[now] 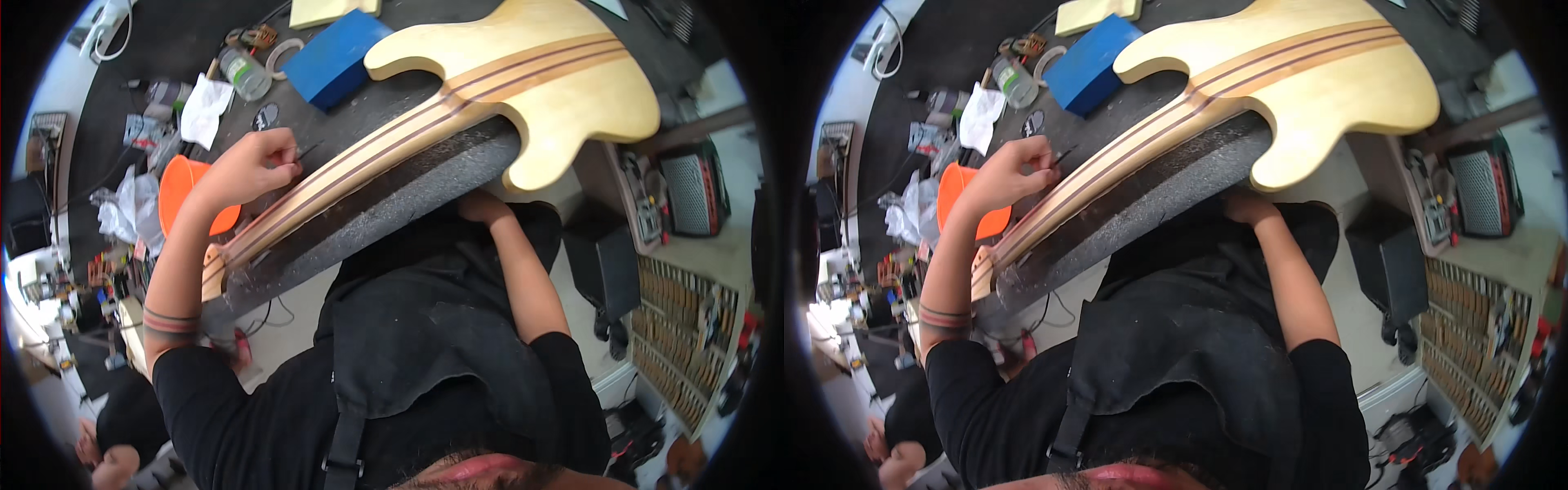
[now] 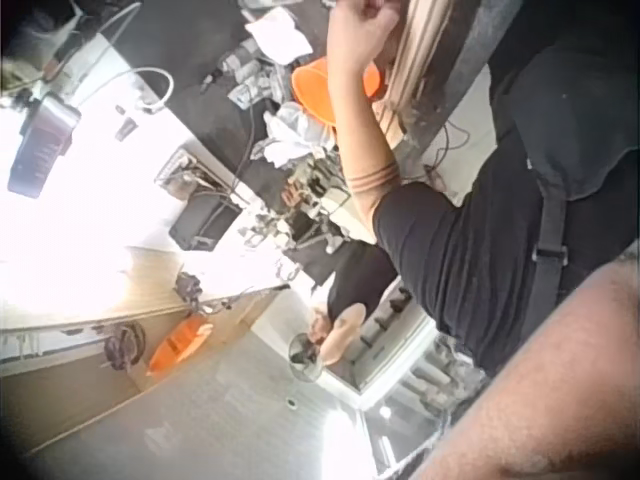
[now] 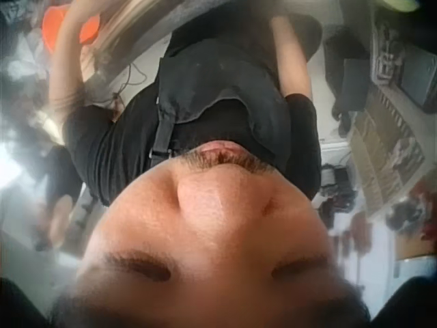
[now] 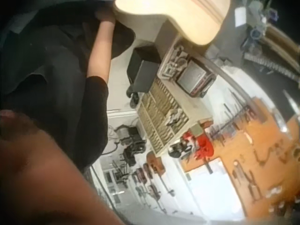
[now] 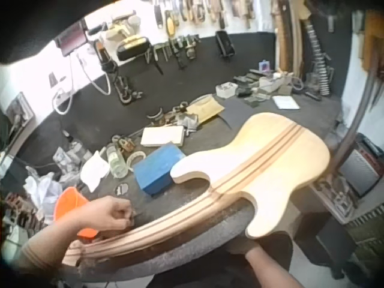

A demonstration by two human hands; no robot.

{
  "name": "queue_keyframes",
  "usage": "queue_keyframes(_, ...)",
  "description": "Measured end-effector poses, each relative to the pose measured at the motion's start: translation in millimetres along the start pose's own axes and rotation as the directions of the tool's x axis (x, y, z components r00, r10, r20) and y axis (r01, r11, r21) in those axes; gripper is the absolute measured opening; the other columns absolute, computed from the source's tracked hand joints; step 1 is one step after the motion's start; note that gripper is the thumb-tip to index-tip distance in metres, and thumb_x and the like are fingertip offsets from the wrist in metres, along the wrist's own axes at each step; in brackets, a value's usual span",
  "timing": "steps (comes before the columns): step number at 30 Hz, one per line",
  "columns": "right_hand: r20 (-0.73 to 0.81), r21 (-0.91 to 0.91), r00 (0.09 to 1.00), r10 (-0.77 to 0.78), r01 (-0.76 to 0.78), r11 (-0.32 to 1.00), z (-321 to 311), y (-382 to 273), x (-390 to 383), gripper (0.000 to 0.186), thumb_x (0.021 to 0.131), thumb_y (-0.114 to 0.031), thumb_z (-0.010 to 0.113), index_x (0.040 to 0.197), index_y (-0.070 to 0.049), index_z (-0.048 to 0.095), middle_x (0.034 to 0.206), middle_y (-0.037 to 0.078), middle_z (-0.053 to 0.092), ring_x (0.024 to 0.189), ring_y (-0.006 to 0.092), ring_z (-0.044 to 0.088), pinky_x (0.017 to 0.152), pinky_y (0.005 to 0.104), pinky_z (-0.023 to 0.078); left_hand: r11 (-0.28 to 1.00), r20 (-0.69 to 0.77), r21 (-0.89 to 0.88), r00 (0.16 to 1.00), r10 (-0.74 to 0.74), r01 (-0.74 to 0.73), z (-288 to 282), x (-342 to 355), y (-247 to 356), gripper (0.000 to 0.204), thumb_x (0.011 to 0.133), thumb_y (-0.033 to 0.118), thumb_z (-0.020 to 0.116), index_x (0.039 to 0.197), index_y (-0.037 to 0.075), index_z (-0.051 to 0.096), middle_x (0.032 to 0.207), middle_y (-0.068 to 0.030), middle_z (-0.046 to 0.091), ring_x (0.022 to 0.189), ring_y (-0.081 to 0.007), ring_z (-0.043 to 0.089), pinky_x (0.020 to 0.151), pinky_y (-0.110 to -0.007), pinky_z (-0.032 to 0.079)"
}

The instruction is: The person sands the back of a guitar neck and the joint area using a power sander and a sanding block, then uses a metal blade to scrape a small wooden piece before aligning it on the guitar neck.

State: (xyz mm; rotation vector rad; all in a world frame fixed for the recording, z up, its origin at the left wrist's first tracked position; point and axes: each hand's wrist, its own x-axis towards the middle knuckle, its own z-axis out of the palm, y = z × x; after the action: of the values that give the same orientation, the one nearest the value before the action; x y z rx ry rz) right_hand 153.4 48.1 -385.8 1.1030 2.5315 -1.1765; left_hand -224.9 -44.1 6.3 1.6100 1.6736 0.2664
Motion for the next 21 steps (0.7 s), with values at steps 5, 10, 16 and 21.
queue_keyframes(5, -0.041, 0.262, 0.996, 0.078, -0.064, 0.963, -145.7, -99.3, -203.5, 0.042, 0.111, -0.032, 0.064, 0.137, 0.000, 0.070, 0.137, 0.023, 0.074, 0.127, 0.0363, 0.072, 0.111, 0.0452, 0.053, 0.903, 0.094, -0.427, 0.992, 0.082, -0.034, -31.7, 4.7, 20.3, 0.022, 0.092, 0.012, 0.082, 0.091, 0.010, 0.061, 0.094, 0.0017, 0.064, 0.086, -0.0076, 0.059, 0.077, -0.025, 0.049)
queue_keyframes(10, -0.372, 0.585, 0.928, -0.026, 0.256, 0.770, -224.9, -184.6, -288.7, 0.020, 0.109, -0.012, 0.068, 0.122, 0.002, 0.071, 0.115, 0.009, 0.076, 0.109, 0.0168, 0.071, 0.099, 0.0329, 0.055, 0.895, 0.242, -0.351, 0.897, 0.370, -0.275, -38.3, 51.0, 84.4, 0.010, 0.096, 0.004, 0.077, 0.104, 0.001, 0.071, 0.100, -0.0037, 0.070, 0.093, -0.0148, 0.066, 0.082, -0.031, 0.052)
queue_keyframes(16, -0.907, 0.004, 0.410, -0.098, 0.242, 0.970, -247.4, -233.8, -212.4, 0.021, 0.094, -0.004, 0.079, 0.113, -0.002, 0.071, 0.107, 0.011, 0.069, 0.101, 0.0271, 0.069, 0.092, 0.0363, 0.053, 0.533, 0.158, 0.337, 0.605, 0.780, -0.776, 3.5, 90.3, 124.8, 0.018, 0.100, 0.002, 0.071, 0.118, 0.004, 0.071, 0.106, -0.0133, 0.072, 0.099, -0.0316, 0.071, 0.089, -0.041, 0.056)
queue_keyframes(21, -0.862, -0.186, 0.458, -0.218, 0.114, 0.976, -246.4, -239.0, -167.2, 0.029, 0.089, -0.020, 0.086, 0.114, -0.010, 0.073, 0.111, 0.007, 0.069, 0.112, 0.0313, 0.063, 0.101, 0.0449, 0.048, 0.313, 0.135, 0.425, 0.401, 0.906, -0.850, 16.4, 122.6, 116.9, 0.026, 0.096, 0.003, 0.075, 0.122, 0.005, 0.076, 0.108, -0.0118, 0.073, 0.107, -0.0319, 0.072, 0.097, -0.046, 0.056)
